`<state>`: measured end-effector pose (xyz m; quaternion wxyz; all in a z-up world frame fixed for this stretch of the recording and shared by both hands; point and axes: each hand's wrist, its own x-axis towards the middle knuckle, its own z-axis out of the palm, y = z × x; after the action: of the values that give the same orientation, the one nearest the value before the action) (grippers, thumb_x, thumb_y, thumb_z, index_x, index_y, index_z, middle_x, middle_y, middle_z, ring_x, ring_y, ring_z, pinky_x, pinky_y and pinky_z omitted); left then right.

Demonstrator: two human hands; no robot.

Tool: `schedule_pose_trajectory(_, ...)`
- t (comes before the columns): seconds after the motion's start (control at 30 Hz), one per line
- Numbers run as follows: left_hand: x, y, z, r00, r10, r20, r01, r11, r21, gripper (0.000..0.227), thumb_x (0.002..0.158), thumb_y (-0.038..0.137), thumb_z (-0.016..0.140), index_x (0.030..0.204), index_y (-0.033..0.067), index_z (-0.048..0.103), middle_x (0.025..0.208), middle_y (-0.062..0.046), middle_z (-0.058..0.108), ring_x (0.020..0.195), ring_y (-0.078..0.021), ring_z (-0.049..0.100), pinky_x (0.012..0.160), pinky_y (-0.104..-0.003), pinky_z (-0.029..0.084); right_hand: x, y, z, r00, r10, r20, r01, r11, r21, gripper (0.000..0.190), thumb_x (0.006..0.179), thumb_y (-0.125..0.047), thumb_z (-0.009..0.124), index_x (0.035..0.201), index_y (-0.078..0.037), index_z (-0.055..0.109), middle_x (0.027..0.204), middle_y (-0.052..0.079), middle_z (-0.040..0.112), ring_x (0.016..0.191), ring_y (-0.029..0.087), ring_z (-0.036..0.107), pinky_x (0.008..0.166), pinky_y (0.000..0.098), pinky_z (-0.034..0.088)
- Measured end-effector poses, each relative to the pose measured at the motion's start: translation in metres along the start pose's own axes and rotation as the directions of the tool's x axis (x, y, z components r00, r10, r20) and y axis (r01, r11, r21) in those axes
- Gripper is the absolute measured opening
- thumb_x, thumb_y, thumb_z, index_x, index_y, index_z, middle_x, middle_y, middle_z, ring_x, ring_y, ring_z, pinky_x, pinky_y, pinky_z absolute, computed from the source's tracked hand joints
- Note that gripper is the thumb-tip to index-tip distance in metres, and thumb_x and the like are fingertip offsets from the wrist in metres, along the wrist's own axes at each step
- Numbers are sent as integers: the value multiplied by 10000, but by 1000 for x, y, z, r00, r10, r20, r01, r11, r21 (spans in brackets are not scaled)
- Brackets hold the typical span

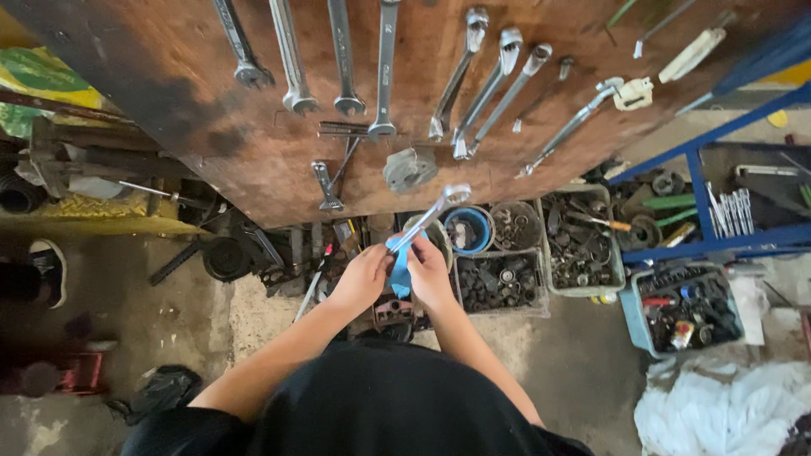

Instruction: Cleaning and organizing various wrenches from a tool wall in an auto repair shop.

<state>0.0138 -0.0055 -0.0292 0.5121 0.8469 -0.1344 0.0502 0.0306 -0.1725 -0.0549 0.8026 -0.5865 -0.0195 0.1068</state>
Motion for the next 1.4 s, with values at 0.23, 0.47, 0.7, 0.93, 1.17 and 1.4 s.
schedule_pose_trajectory(0.23,43,-32,15,978,-70,196,52,994,92,155,988,124,567,1096,19,603,1022,-230,669,1016,-442,633,865,-499,508,16,35,-20,979,-16,-205,37,995,97,200,1072,-114,539,1208,-4,638,1035,14,667,916,99,594,804,241,482)
schedule_pose_trajectory(0.47,148,-65,1,979,-199,36,178,932,315,342,978,269,594,1260,75,586,1246,-210,616,1143,-422,603,937,-494,512,22,62,-56,944,-58,-324,2,986,-169,207,1040,-65,524,1206,-23,640,985,-28,638,851,43,554,737,208,460)
schedule_pose_trajectory(0.7,257,-25,-16,946,-45,-322,93,986,137,550,948,83,628,1400,-38,339,1339,-327,451,1099,-449,616,898,-453,553,4,101,-54,901,257,-349,-244,966,79,163,1047,-134,541,1104,-32,653,804,-16,622,654,70,538,557,250,447)
schedule_pose_trajectory(0.93,291,-39,-15,906,-75,-416,175,962,209,398,1006,81,594,1313,-73,394,1190,-292,542,996,-449,623,816,-490,531,-23,88,-31,910,322,-260,-298,946,126,184,1052,-148,564,1122,-20,676,822,-17,633,666,59,525,580,239,441)
schedule_pose_trajectory(1.17,291,-36,-15,906,-61,-419,134,980,147,94,1033,72,570,990,5,519,910,-184,609,898,-391,591,794,-479,463,-37,112,-46,886,383,-262,-344,921,181,226,1034,-151,548,1160,-8,669,923,-12,677,763,51,565,674,217,455)
schedule_pose_trajectory(1.4,264,-31,-3,934,-53,-352,-20,979,-201,58,1082,30,428,1030,18,405,887,-89,593,779,-252,627,755,-409,485,-28,113,-65,896,357,-264,-304,927,219,221,1059,-139,533,1143,-6,689,808,-10,604,672,62,498,589,222,406)
